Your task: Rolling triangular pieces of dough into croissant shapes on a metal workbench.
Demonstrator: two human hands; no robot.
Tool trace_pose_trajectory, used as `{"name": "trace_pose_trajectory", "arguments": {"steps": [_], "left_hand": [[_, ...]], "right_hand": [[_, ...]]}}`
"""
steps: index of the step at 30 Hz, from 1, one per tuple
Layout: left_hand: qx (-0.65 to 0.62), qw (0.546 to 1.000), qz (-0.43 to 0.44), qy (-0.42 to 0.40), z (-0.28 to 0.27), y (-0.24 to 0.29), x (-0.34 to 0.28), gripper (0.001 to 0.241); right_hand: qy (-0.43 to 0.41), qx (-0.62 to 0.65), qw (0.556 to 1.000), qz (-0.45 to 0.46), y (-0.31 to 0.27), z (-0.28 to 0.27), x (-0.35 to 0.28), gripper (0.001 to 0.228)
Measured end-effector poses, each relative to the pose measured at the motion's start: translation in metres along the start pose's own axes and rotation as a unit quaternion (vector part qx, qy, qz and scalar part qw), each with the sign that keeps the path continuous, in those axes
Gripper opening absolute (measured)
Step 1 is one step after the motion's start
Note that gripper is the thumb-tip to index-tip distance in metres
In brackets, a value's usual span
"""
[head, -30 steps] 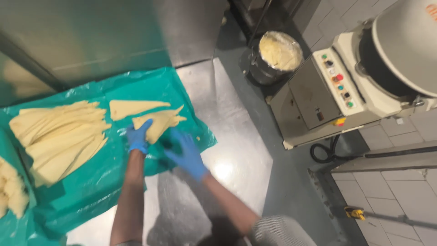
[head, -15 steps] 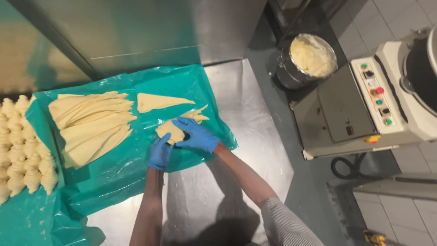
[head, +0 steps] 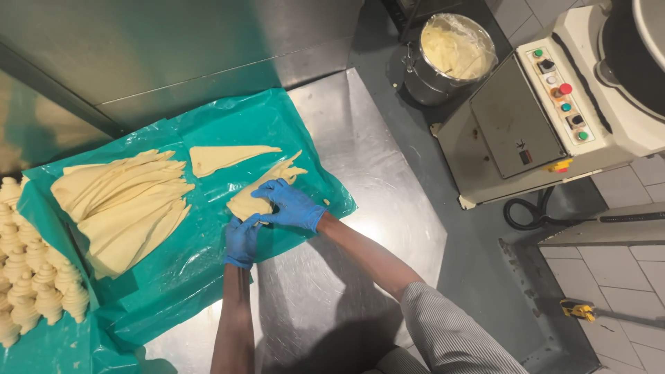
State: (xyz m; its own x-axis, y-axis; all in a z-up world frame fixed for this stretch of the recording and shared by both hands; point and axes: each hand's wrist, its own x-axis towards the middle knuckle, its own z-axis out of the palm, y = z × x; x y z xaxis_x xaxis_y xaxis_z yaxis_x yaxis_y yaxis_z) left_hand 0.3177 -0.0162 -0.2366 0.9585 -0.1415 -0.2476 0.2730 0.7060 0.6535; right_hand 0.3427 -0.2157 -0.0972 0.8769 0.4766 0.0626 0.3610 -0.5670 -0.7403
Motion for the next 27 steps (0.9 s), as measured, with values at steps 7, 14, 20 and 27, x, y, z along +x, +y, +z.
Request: {"name": "trace_pose_trajectory", "arguments": {"steps": [7,14,20,27], "left_hand": [[0.016,0.999,-0.027,0.027,-0.02,-0.007,0.009,0.05],[-0.008,0.999,-0.032,0.011,-0.007,0.001,0.008,0.053],[0.028,0.999,-0.025,0.022,-0.004,0.003,0.009,0.05],[0.035,0.999,-0.021,0.024,0.02,0.014,-0.004,0.047]], "right_hand": [[0.062,0.041,0.997,0.011,0.023,0.021,-0.003,0.054],[0.087,0.008,0.996,-0.003,0.003,0.013,-0.01,0.074],[0.099,0.071,0.993,0.006,0.026,0.023,-0.005,0.06],[0.114,-0.194,0.96,-0.167,0.048,0.028,-0.001,0.045]]}}
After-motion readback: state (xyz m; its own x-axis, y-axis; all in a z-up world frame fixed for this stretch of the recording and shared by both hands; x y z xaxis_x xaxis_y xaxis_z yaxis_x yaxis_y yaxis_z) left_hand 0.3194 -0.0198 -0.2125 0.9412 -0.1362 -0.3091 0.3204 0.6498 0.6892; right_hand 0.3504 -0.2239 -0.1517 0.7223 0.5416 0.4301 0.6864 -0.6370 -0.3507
